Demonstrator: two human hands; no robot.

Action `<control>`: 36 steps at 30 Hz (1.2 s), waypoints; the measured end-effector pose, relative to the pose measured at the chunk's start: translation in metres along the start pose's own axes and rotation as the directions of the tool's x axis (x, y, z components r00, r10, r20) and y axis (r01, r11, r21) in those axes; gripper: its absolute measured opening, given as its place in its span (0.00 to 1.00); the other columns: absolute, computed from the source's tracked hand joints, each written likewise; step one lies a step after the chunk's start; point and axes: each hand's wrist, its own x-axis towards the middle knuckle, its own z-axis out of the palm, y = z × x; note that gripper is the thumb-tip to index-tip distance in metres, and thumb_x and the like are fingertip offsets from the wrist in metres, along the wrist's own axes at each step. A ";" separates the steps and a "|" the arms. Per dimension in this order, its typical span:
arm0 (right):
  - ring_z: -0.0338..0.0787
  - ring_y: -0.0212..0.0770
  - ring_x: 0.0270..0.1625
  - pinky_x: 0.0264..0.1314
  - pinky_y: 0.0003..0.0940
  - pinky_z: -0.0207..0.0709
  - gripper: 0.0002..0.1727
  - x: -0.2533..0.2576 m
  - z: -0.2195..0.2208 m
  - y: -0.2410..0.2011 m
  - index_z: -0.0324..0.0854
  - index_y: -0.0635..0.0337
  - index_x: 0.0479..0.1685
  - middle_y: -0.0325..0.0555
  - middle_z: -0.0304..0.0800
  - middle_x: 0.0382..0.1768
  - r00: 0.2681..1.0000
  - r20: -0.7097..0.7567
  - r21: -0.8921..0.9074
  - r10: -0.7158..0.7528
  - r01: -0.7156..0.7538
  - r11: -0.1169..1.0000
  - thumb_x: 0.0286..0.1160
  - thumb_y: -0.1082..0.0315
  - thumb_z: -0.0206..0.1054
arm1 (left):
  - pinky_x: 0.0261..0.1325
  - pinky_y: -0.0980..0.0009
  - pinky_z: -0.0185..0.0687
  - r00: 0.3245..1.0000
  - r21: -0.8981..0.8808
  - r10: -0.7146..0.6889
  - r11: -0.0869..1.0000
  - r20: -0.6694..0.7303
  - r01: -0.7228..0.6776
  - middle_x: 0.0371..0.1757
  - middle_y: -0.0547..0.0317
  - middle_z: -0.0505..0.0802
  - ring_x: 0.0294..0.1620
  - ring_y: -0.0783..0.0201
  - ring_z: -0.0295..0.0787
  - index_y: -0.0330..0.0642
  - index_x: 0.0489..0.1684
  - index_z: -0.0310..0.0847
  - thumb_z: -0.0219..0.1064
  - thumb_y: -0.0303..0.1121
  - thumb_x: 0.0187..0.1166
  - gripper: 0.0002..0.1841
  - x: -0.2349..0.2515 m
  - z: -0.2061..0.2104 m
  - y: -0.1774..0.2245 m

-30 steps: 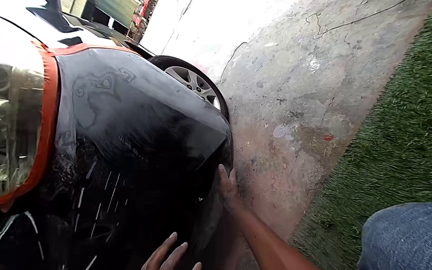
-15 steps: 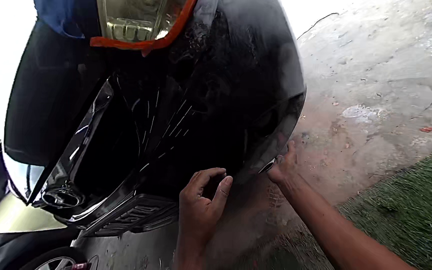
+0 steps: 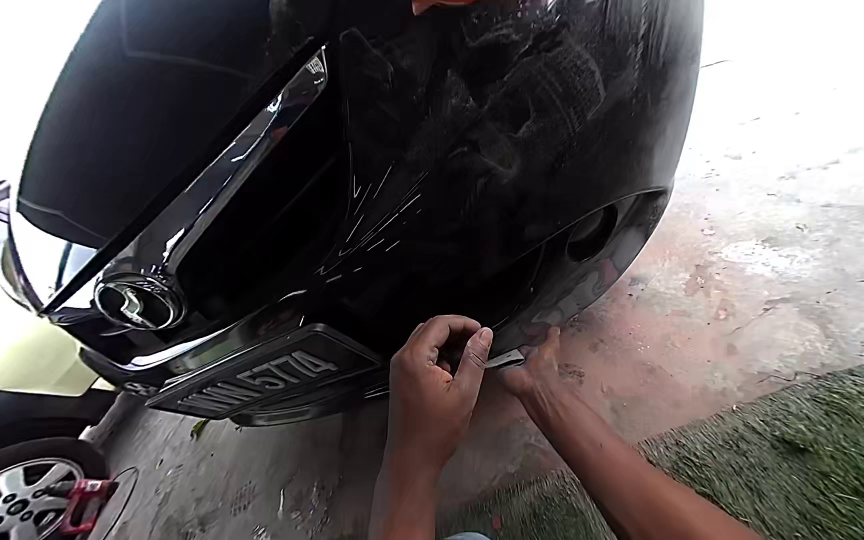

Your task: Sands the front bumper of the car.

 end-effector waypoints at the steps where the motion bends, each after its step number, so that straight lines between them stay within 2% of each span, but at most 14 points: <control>1: 0.80 0.49 0.75 0.69 0.65 0.76 0.49 0.003 0.002 -0.005 0.66 0.38 0.81 0.44 0.80 0.73 1.000 -0.010 0.033 0.028 -0.028 0.999 0.71 0.15 0.35 | 0.31 0.79 0.86 0.999 0.003 0.040 0.999 0.032 -0.040 0.38 0.78 0.92 0.33 0.78 0.87 0.58 0.45 0.91 0.71 0.48 0.78 0.10 0.001 0.004 -0.001; 5: 0.76 0.47 0.81 0.75 0.66 0.72 0.48 0.004 0.032 -0.083 0.62 0.34 0.86 0.40 0.77 0.79 0.960 0.051 0.019 -0.277 0.276 0.961 0.73 0.17 0.33 | 0.36 0.79 0.89 0.992 0.056 0.024 0.998 0.121 -0.031 0.42 0.79 0.93 0.39 0.78 0.90 0.59 0.48 0.91 0.69 0.54 0.77 0.14 -0.014 -0.010 -0.027; 8: 0.73 0.43 0.85 0.83 0.55 0.71 0.45 0.020 0.049 -0.131 0.59 0.42 0.91 0.42 0.72 0.85 0.789 0.141 -0.295 -0.598 0.610 0.735 0.84 0.25 0.34 | 0.29 0.79 0.85 0.992 0.075 -0.061 0.996 0.106 0.053 0.41 0.77 0.93 0.33 0.78 0.89 0.56 0.50 0.90 0.70 0.53 0.75 0.16 -0.018 -0.014 -0.036; 10: 0.66 0.51 0.89 0.83 0.59 0.68 0.45 0.031 0.023 -0.101 0.47 0.55 0.96 0.54 0.59 0.91 0.620 0.282 -0.664 -0.732 0.677 0.317 0.89 0.33 0.38 | 0.32 0.80 0.87 0.989 0.057 -0.053 0.997 0.140 0.045 0.41 0.76 0.94 0.35 0.78 0.90 0.55 0.50 0.90 0.71 0.52 0.75 0.16 -0.013 -0.005 -0.032; 12: 0.40 0.65 0.97 0.94 0.64 0.50 0.57 0.027 -0.031 -0.040 0.28 0.71 0.95 0.71 0.30 0.95 0.545 0.518 -0.788 -0.660 0.603 -0.121 0.85 0.34 0.49 | 0.38 0.79 0.90 0.978 0.035 -0.032 0.999 0.207 0.026 0.43 0.74 0.94 0.40 0.77 0.91 0.54 0.51 0.90 0.71 0.52 0.76 0.16 -0.004 0.007 -0.027; 15: 0.43 0.69 0.96 0.97 0.61 0.44 0.62 0.036 -0.089 0.007 0.42 0.81 0.91 0.78 0.40 0.92 0.465 0.708 -0.701 -0.531 0.546 -0.458 0.79 0.26 0.46 | 0.46 0.77 0.90 0.947 0.035 -0.019 0.999 0.320 0.008 0.49 0.72 0.94 0.47 0.76 0.91 0.53 0.55 0.89 0.70 0.54 0.76 0.19 0.004 0.020 -0.020; 17: 0.46 0.68 0.95 0.95 0.65 0.44 0.58 0.051 -0.081 -0.022 0.46 0.78 0.91 0.75 0.43 0.92 0.405 0.722 -0.688 -0.560 0.505 -0.521 0.82 0.28 0.44 | 0.49 0.76 0.90 0.926 0.073 -0.018 0.997 0.378 -0.010 0.53 0.71 0.94 0.52 0.75 0.91 0.54 0.57 0.89 0.71 0.57 0.76 0.21 -0.001 0.014 -0.018; 21: 0.29 0.60 0.98 0.97 0.63 0.30 0.55 0.061 -0.044 -0.049 0.31 0.69 0.96 0.63 0.26 0.97 0.432 0.639 -0.769 -0.636 0.362 -0.527 0.84 0.30 0.34 | 0.49 0.74 0.90 0.918 0.198 -0.107 0.980 0.381 0.032 0.54 0.71 0.93 0.53 0.76 0.90 0.55 0.57 0.89 0.70 0.59 0.75 0.23 -0.016 -0.009 -0.023; 23: 0.43 0.69 0.96 0.95 0.69 0.35 0.54 0.046 -0.061 -0.016 0.46 0.77 0.92 0.73 0.43 0.93 0.373 0.732 -0.681 -0.570 0.369 -0.633 0.85 0.33 0.42 | 0.51 0.73 0.90 0.920 0.216 -0.124 0.975 0.373 0.045 0.54 0.70 0.94 0.54 0.74 0.90 0.54 0.56 0.90 0.70 0.58 0.75 0.23 -0.010 -0.005 -0.020; 25: 0.57 0.67 0.93 0.92 0.71 0.45 0.54 0.034 -0.090 0.009 0.60 0.74 0.88 0.70 0.59 0.89 0.357 0.823 -0.562 -0.443 0.394 -0.727 0.81 0.30 0.46 | 0.55 0.73 0.89 0.914 0.187 -0.100 0.982 0.392 0.027 0.55 0.69 0.94 0.56 0.74 0.90 0.53 0.57 0.90 0.70 0.58 0.75 0.23 0.000 0.012 -0.012; 28: 0.57 0.62 0.94 0.92 0.73 0.44 0.50 0.041 -0.083 -0.012 0.59 0.67 0.91 0.62 0.59 0.91 0.375 0.814 -0.569 -0.444 0.360 -0.739 0.85 0.32 0.42 | 0.59 0.72 0.88 0.887 0.152 -0.051 0.988 0.460 -0.022 0.54 0.69 0.94 0.57 0.74 0.89 0.53 0.57 0.90 0.70 0.58 0.75 0.23 0.007 0.027 -0.002; 31: 0.36 0.58 0.98 0.94 0.71 0.30 0.48 0.061 -0.031 -0.068 0.38 0.64 0.97 0.59 0.36 0.97 0.458 0.654 -0.750 -0.602 0.289 -0.594 0.87 0.36 0.35 | 0.57 0.72 0.89 0.889 0.174 -0.049 0.984 0.454 -0.034 0.54 0.70 0.94 0.56 0.74 0.90 0.52 0.57 0.90 0.69 0.59 0.76 0.24 0.002 0.019 -0.003; 33: 0.31 0.55 0.99 0.95 0.69 0.27 0.48 0.058 -0.017 -0.071 0.31 0.61 0.98 0.55 0.28 0.98 0.468 0.591 -0.804 -0.657 0.285 -0.521 0.87 0.36 0.31 | 0.57 0.70 0.89 0.886 0.201 -0.088 0.980 0.455 -0.006 0.54 0.68 0.94 0.55 0.72 0.90 0.51 0.57 0.90 0.70 0.58 0.76 0.23 0.000 0.013 -0.005; 36: 0.49 0.67 0.95 0.91 0.77 0.38 0.50 0.032 -0.057 -0.021 0.53 0.73 0.92 0.68 0.51 0.92 0.406 0.743 -0.668 -0.532 0.403 -0.626 0.86 0.34 0.40 | 0.60 0.66 0.88 0.872 0.178 -0.103 0.984 0.479 0.018 0.54 0.63 0.94 0.55 0.68 0.91 0.48 0.57 0.90 0.72 0.53 0.76 0.21 0.014 0.027 0.003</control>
